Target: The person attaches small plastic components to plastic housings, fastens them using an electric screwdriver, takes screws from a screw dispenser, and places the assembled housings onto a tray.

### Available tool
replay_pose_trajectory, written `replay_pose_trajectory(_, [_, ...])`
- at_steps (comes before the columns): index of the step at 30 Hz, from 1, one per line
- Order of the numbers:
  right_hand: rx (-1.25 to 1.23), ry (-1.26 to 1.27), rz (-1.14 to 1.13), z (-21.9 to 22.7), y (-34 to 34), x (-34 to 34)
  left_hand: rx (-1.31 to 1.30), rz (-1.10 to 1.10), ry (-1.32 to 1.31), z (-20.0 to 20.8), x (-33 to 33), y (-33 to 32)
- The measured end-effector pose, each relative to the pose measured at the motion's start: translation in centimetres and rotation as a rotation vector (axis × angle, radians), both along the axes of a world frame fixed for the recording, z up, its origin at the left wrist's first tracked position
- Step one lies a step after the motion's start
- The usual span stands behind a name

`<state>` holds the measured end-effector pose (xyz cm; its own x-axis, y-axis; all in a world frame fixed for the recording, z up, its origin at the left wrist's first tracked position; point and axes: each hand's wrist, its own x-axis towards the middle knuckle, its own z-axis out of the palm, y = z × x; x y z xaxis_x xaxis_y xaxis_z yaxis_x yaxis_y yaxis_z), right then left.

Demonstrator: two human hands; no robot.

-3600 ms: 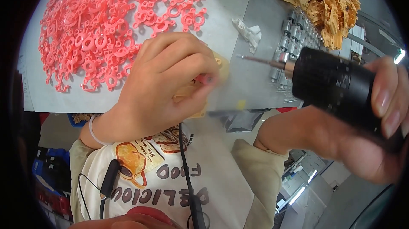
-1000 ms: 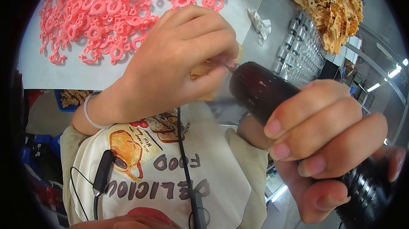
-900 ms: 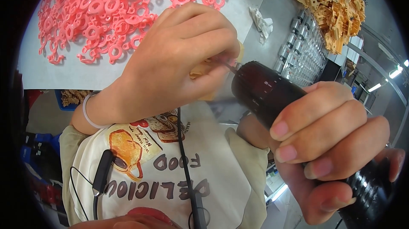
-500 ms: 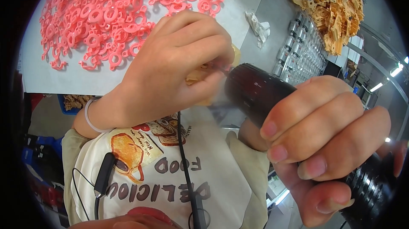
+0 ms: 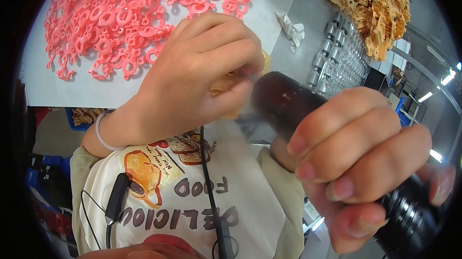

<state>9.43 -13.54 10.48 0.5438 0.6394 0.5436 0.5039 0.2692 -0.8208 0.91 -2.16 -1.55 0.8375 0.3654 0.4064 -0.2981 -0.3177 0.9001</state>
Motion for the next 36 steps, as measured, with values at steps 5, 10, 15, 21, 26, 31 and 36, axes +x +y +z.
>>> replay_pose_trajectory(5, [-0.253,0.046,0.257,2.3,-0.9,1.8,-0.002,0.007,-0.003,-0.2,0.1,-0.1])
replay_pose_trajectory(10, [-0.211,0.080,0.121,1.5,0.0,0.1,-0.015,0.016,-0.015,-0.3,0.3,0.0])
replay_pose_trajectory(15, [-0.188,0.189,0.121,2.0,-0.6,1.8,-0.018,0.033,-0.039,-0.7,0.3,-0.2])
replay_pose_trajectory(21, [0.088,0.130,0.013,-0.1,0.1,-0.2,-0.012,0.017,-0.046,-0.8,0.5,-0.3])
replay_pose_trajectory(26, [-0.062,0.150,0.040,1.3,-1.5,0.8,0.010,0.018,-0.043,-0.6,0.2,-0.2])
replay_pose_trajectory(31, [0.034,0.143,-0.076,0.7,-1.8,0.1,0.046,-0.004,-0.059,-0.6,0.2,0.1])
replay_pose_trajectory(36, [0.168,0.065,-0.212,0.8,-2.2,0.2,0.089,-0.041,-0.010,-0.2,0.3,0.5])
